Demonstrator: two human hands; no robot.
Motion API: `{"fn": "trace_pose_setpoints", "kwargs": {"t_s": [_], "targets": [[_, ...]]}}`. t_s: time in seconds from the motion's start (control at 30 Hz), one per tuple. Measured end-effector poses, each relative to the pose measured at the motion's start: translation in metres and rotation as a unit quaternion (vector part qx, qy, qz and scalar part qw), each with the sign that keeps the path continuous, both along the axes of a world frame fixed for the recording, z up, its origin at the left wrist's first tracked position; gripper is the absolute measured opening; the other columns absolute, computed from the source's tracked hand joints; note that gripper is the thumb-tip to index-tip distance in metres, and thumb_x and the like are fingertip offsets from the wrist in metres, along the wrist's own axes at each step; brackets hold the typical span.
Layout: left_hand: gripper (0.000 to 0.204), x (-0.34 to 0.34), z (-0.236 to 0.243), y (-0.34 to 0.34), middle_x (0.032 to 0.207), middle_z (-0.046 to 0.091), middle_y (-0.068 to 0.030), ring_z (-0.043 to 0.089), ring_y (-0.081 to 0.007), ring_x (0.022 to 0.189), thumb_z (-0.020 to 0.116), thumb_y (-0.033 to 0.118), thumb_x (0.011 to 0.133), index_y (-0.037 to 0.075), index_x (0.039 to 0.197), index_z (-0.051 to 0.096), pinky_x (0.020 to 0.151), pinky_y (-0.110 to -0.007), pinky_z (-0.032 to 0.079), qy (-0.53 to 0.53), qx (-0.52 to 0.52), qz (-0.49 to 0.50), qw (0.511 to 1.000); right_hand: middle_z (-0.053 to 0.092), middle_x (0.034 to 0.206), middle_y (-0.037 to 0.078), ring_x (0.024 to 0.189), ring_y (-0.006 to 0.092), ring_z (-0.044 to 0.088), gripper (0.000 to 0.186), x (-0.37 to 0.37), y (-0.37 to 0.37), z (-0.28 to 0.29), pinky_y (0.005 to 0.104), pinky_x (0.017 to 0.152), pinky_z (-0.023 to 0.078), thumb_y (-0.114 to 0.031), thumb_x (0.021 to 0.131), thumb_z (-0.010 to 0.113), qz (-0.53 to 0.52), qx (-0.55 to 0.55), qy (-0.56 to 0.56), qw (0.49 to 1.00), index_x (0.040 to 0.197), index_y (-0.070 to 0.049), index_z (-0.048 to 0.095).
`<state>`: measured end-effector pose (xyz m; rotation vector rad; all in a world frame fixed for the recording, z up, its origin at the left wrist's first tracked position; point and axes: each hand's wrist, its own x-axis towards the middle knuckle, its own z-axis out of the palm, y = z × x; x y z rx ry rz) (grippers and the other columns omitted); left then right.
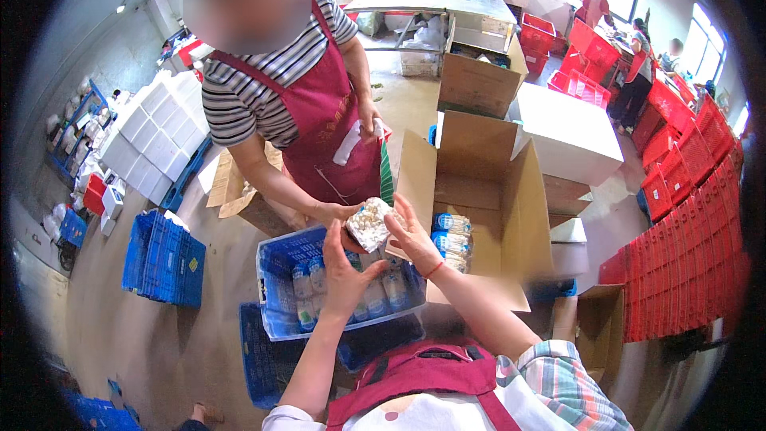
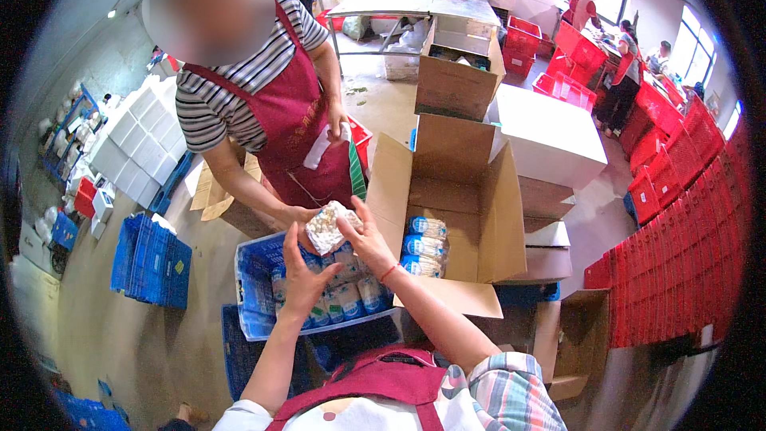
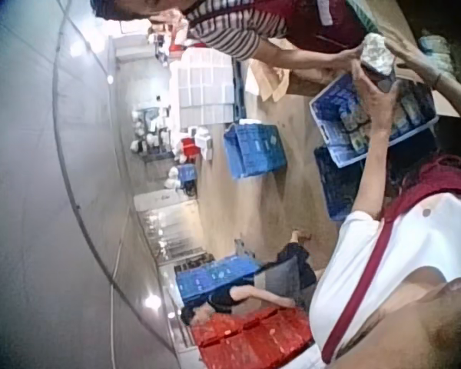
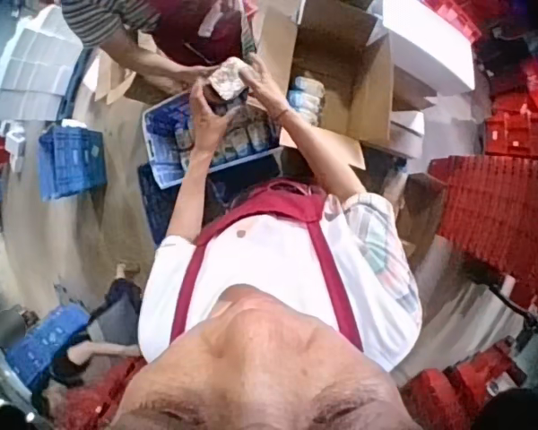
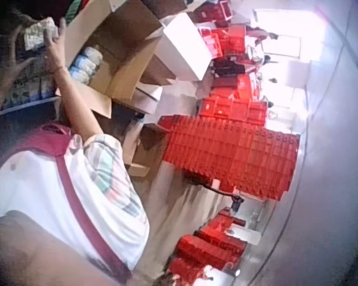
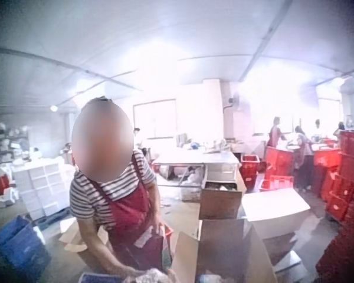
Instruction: The person opens a cardboard box and transfers vacuum-sealed food packages into blue plastic crates. They handle the packages by hand, moving them from the box to the crates and stacking them. A coworker assists with the transfer.
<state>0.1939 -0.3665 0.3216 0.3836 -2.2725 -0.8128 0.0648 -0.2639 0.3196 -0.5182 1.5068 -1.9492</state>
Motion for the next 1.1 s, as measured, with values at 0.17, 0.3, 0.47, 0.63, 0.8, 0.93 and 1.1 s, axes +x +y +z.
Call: {"fn": "trace_pose_setpoints", "kwargs": {"t_s": [0.17,0.3,0.47,0.63,0.8,0.93,1.1], "targets": [[0.092,-0.017,-0.032,-0.016,0.129,0.044,-0.0186,0.045,-0.0355,0.117,0.084,0.016,0.061,0.005,0.134,0.03,0.099,-0.041,0.038,0.044,-0.059,-0.043,0.996,0.058,0.119,0.013,0.103,0.0144,0.056,0.054,0.016,-0.001,-0.032,0.0275,0.087,0.046,-0.025,0.088,0.062,-0.027,0.028,0.095,0.995,0.134,-0.003,0.043],[0.064,-0.007,-0.009,-0.001,0.118,0.054,-0.0174,0.054,-0.034,0.109,0.078,0.011,0.068,0.004,0.121,0.044,0.094,-0.04,0.044,0.067,-0.127,-0.078,0.987,0.063,0.11,0.01,0.096,0.009,0.056,0.045,0.045,0.039,-0.008,0.0232,0.083,0.046,-0.021,0.092,0.058,-0.064,0.054,0.117,0.99,0.131,-0.002,0.047],[0.061,0.021,0.013,0.033,0.113,0.06,-0.0162,0.06,-0.0297,0.105,0.08,0.011,0.064,0.003,0.117,0.05,0.092,-0.036,0.046,0.024,-0.044,-0.172,0.984,0.056,0.118,0.013,0.113,0.0199,0.049,0.061,0.056,0.131,0.004,0.0334,0.095,0.041,-0.032,0.082,0.068,0.027,0.152,0.29,0.944,0.133,-0.008,0.047],[0.07,0.028,0.017,0.068,0.111,0.061,-0.0062,0.057,-0.0105,0.1,0.084,0.008,0.061,0.003,0.121,0.049,0.089,-0.028,0.046,-0.191,0.384,-0.346,0.835,0.027,0.144,0.02,0.134,0.0347,0.023,0.128,0.07,0.183,0.015,0.0416,0.111,0.021,-0.045,0.049,0.087,0.072,0.214,0.359,0.906,0.146,-0.006,0.014],[0.079,0.0,0.001,0.099,0.123,0.054,-0.01,0.05,-0.014,0.113,0.083,0.01,0.063,0.003,0.131,0.043,0.098,-0.03,0.04,-0.252,0.379,-0.423,0.783,0.048,0.127,0.015,0.117,0.0211,0.047,0.091,0.089,0.215,-0.018,0.0346,0.101,0.037,-0.021,0.061,0.086,-0.013,0.13,0.126,0.983,0.133,-0.002,0.035],[0.092,-0.012,-0.018,0.122,0.136,0.041,-0.0152,0.039,-0.0215,0.127,0.079,0.015,0.07,0.004,0.141,0.021,0.104,-0.034,0.034,-0.241,0.438,-0.453,0.738,0.057,0.112,0.01,0.106,0.0152,0.053,0.069,0.109,0.23,-0.042,0.0299,0.091,0.043,-0.018,0.066,0.083,-0.229,0.173,0.133,0.949,0.121,-0.001,0.045],[0.083,-0.016,-0.041,0.165,0.133,0.042,-0.0137,0.043,-0.0219,0.121,0.068,0.022,0.084,0.004,0.144,0.013,0.102,-0.034,0.035,-0.298,0.548,-0.402,0.67,0.052,0.119,0.017,0.109,0.0347,0.05,0.072,0.118,0.231,-0.06,0.0422,0.096,0.037,-0.025,0.063,0.081,-0.381,0.315,0.406,0.769,0.121,-0.002,0.046]]}}
